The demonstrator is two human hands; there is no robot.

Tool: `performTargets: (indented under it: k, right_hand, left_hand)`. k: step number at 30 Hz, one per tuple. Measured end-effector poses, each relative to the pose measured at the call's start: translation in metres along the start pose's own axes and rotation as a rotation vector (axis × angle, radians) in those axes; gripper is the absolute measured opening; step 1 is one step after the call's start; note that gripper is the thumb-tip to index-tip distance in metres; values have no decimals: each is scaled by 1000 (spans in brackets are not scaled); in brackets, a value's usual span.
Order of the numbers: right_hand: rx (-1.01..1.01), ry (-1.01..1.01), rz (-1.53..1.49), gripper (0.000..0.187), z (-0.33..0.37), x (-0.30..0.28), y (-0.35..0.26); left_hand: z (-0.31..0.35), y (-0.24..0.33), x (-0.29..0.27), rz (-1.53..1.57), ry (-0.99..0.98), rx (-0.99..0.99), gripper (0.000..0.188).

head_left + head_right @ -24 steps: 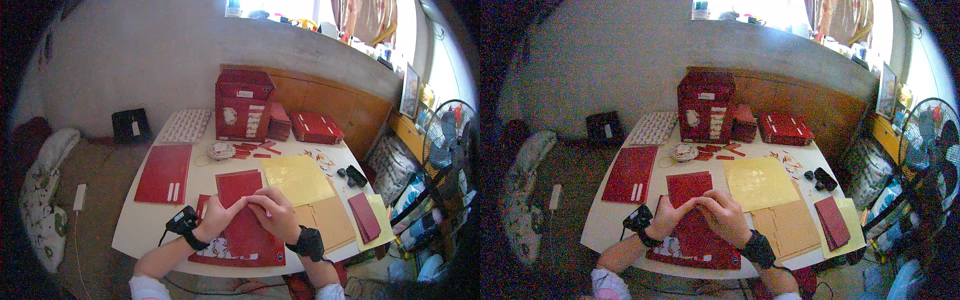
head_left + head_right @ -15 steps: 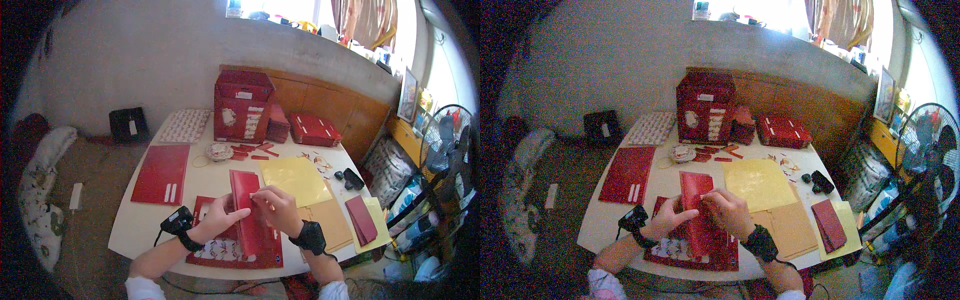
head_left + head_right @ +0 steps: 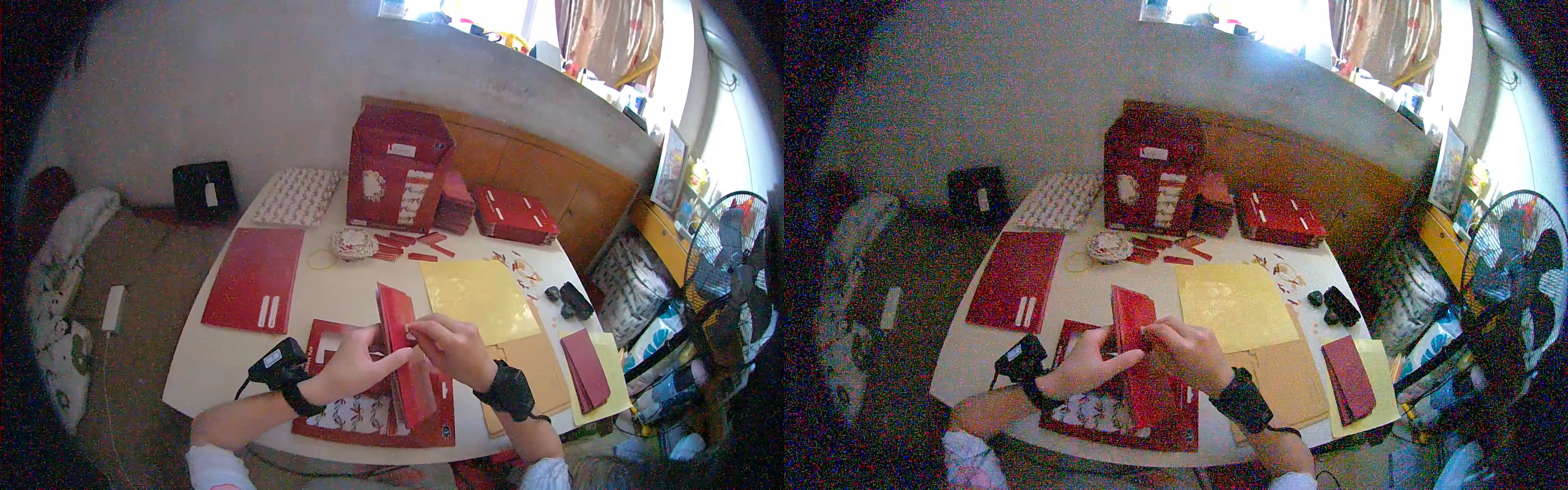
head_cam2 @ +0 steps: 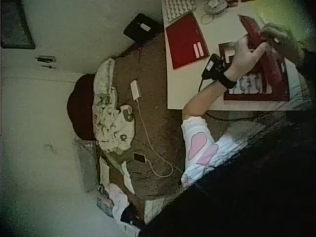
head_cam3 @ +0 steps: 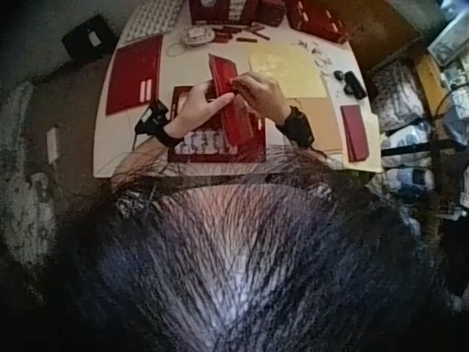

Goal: Assembling red paper gift folders and placing decorative white cards inside them for packaging.

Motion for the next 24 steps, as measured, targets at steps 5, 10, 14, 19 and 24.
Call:
performTargets:
  k: [5,10,14,19,24]
  right_hand:
    - [64,-70,-55,11,-2,-1,3]
    - [28,-67,-25,10,0,-1,2]
    - [22,-54,1,9,1,2,1]
    - [42,-68,-2,8,1,1,1]
    - [59,-61,7,8,2,2,0]
  left_hand:
    - [-1,-8,0,25,16,21,30]
    - [-1,-10,0,46,23,10,31]
    - [-1,-10,0,46,11,6,31]
    - [-1,-18,1,71,1,-3,31]
    - [-1,-23,3,77,1,7,31]
Point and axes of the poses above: each hand's wrist, its own z-axis away from the middle knuckle, its own x-axis out of the palm, y = z × x, the point moved 3 cm from there along -z, towards the middle knuckle, and after that the axes turned 5 degrees about x, right-handed, at the moved point
